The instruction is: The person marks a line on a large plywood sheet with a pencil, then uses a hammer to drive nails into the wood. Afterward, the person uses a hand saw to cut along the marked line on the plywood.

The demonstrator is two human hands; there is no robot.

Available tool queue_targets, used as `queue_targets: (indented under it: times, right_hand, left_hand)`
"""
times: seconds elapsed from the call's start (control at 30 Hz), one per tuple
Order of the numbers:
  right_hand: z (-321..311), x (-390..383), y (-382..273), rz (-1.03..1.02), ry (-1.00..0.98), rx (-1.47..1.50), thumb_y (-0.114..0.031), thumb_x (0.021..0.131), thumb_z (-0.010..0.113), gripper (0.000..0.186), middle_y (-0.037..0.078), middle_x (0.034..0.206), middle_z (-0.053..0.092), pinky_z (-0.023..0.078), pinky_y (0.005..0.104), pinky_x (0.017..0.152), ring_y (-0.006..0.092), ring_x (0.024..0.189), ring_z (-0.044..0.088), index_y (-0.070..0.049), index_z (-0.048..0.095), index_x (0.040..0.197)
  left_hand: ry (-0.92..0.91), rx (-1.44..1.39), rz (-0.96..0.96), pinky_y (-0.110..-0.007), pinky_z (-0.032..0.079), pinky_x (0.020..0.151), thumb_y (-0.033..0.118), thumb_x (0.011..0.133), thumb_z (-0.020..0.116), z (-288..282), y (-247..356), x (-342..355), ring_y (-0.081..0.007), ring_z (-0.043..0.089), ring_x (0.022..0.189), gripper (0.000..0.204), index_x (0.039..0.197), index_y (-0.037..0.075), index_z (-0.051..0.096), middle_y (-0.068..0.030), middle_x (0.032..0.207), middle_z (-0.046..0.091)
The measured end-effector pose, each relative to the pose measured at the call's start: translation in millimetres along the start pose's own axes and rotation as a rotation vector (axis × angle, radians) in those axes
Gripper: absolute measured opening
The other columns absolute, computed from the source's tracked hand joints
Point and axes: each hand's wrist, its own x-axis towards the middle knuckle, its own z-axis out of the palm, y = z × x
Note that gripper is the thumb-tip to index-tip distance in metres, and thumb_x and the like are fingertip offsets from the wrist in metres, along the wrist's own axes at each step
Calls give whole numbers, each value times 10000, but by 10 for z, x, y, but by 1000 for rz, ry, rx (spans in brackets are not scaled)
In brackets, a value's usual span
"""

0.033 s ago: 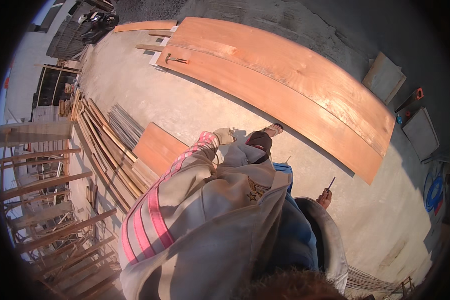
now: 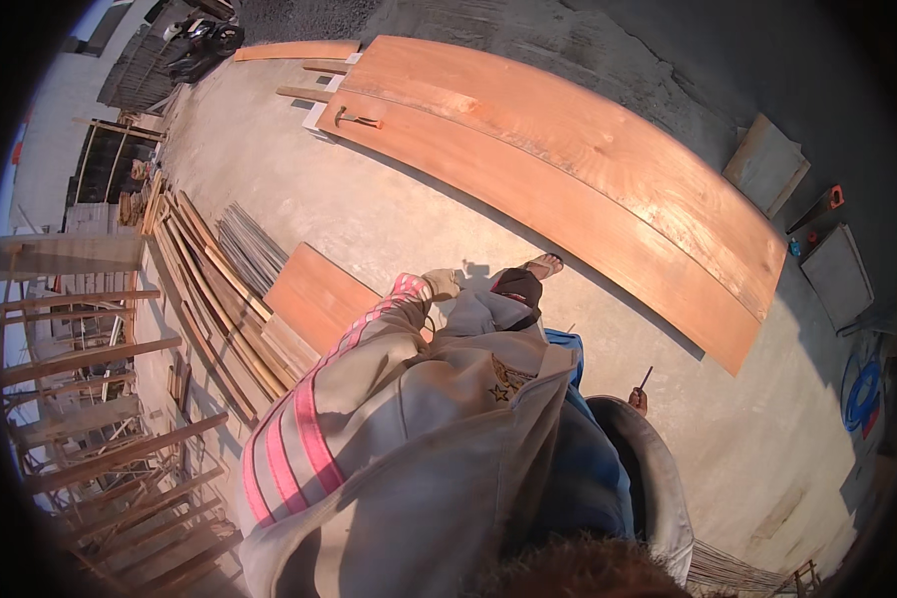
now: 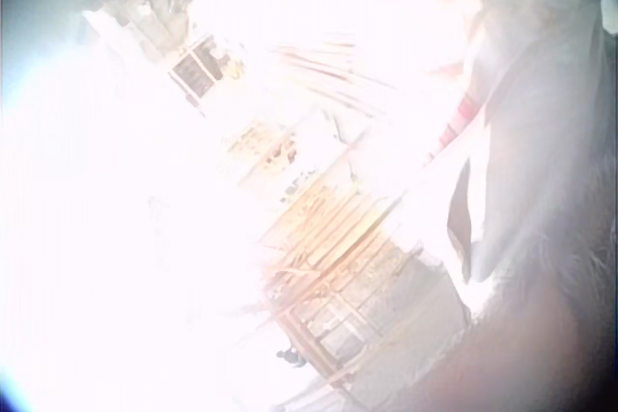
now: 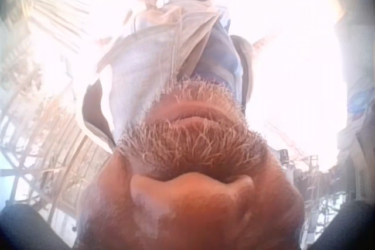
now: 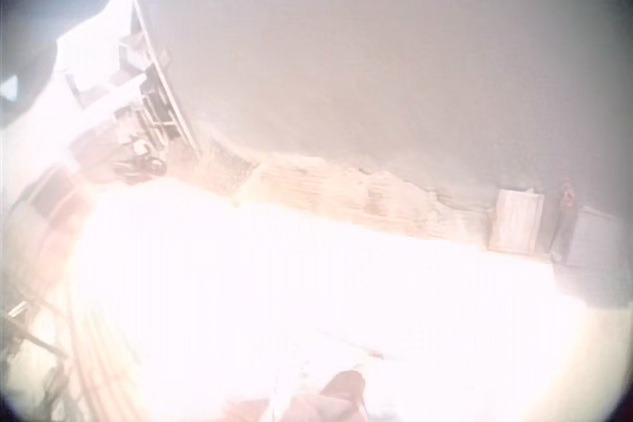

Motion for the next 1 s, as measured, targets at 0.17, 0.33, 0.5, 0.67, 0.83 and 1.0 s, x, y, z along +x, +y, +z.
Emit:
queue_targets:
  times: [0.17, 0.33, 0.5, 0.67, 0.83, 1.0]
  right_hand:
    - [-55, -703, 505, 261, 72, -208, -234, 1016, 540, 212, -52, 523, 347, 250, 301, 325, 86, 357, 303, -99, 618, 1159]
    - [194, -554, 242, 250, 50, -180, -243, 1018, 548, 227, -53, 520, 341, 262, 300, 324, 87, 356, 307, -101, 618, 1181]
    - [292, -287, -236, 159, 121, 5, -252, 1020, 556, 243, -54, 516, 336, 273, 298, 323, 88, 356, 311, -103, 619, 1202]
    - [995, -228, -1582, 95, 5, 462, -306, 1033, 527, 243, -36, 576, 367, 342, 310, 411, 111, 437, 373, -112, 601, 1159]
    - [1906, -720, -3066, -62, -199, 870, -266, 1046, 553, 236, 71, 748, 560, 465, 350, 631, 244, 727, 593, -64, 539, 1169]
    - [2733, -1140, -3522, -152, -490, 1070, -264, 1069, 524, 238, 99, 870, 618, 487, 372, 695, 289, 908, 636, -60, 559, 1186]
  left_hand:
    - [-128, -26, -191, -446, 559, 891, 461, 803, 744, 38, -376, -702, -374, 723, 1016, 454, 1048, 83, 792, -205, 1036, 766]
    - [12, -20, -249, -435, 541, 965, 435, 802, 748, -519, -354, -953, -380, 707, 1086, 473, 1095, 64, 778, -211, 1095, 760]
    - [85, -125, 38, -431, 541, 954, 430, 898, 721, -900, 626, -330, -363, 717, 1057, 611, 1304, -21, 655, -235, 1145, 741]
    - [46, -277, 436, -379, 537, 963, 314, 948, 673, -1280, 1408, -32, -318, 666, 1117, 512, 1314, -40, 621, -210, 1201, 700]
    - [-84, -225, 445, -326, 544, 922, 144, 960, 652, -1504, 1080, -196, -260, 683, 1088, 454, 1352, -70, 575, -181, 1156, 726]
    - [110, -71, 199, -372, 550, 890, 362, 876, 776, -1260, -907, 174, -267, 717, 1055, 508, 1223, 1, 693, -183, 1110, 755]
